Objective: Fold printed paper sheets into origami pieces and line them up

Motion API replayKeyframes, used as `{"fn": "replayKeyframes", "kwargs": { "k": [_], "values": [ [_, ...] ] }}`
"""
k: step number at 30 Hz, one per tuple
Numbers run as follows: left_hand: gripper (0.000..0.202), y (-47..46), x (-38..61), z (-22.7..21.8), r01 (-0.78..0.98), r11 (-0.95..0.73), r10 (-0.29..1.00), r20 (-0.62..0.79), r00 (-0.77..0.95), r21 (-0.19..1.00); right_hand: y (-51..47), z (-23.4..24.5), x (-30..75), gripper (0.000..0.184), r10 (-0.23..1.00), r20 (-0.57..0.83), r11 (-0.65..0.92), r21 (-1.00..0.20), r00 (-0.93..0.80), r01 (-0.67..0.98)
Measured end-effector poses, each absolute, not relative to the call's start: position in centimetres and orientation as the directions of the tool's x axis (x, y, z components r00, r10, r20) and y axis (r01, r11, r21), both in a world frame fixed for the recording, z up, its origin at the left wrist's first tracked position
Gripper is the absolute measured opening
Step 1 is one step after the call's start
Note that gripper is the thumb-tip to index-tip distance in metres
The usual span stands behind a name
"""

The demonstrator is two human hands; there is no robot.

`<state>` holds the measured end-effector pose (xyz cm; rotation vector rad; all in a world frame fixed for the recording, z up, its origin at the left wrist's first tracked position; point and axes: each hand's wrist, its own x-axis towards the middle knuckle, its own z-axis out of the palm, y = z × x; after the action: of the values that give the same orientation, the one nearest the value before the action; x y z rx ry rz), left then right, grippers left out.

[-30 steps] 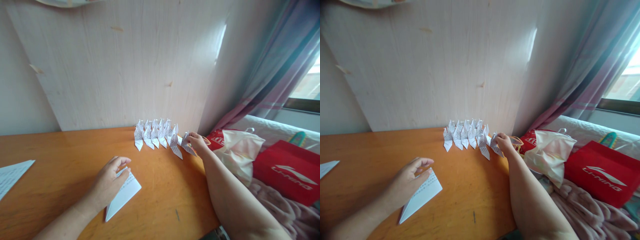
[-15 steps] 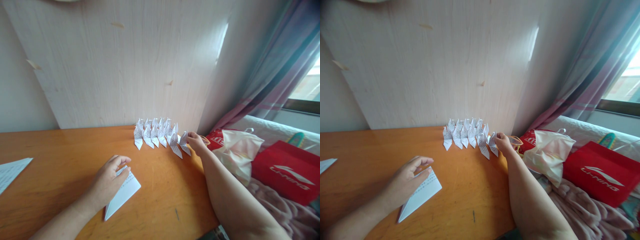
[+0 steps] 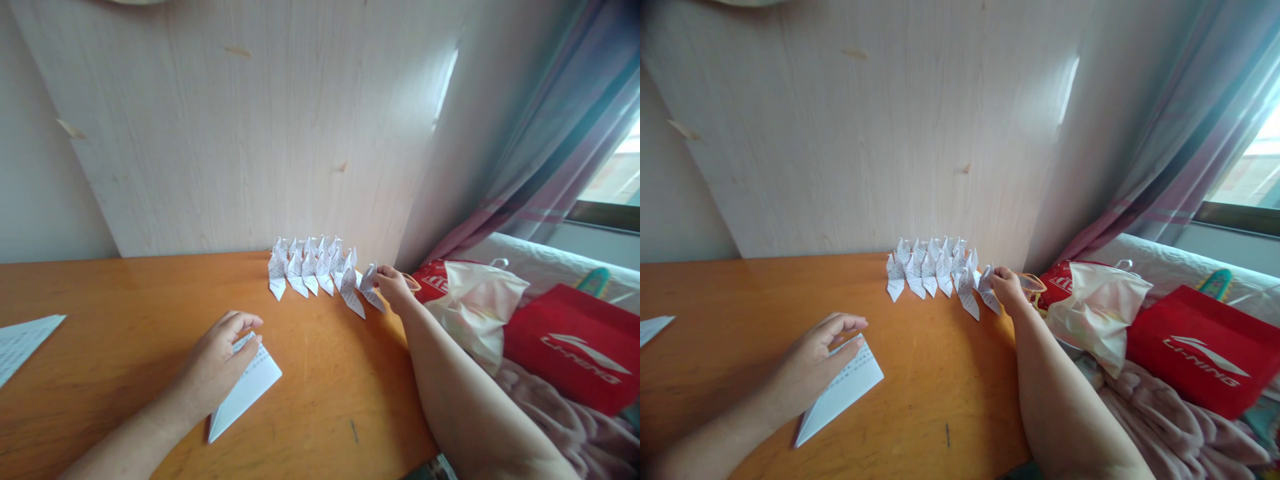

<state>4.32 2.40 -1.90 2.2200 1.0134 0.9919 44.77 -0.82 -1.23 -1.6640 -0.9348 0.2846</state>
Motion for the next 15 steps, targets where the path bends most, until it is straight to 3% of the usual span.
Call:
{"fn": "replayKeyframes", "kwargs": {
  "k": [15],
  "values": [
    [0.023, 2.26, 4.22, -1.70, 0.433, -0.590, 0.795, 0.396, 0.460, 0.681, -0.82, -1.38, 45.08, 0.008, 0.712, 0.255, -0.047, -0.912, 0.654, 0.407]
  ]
}}
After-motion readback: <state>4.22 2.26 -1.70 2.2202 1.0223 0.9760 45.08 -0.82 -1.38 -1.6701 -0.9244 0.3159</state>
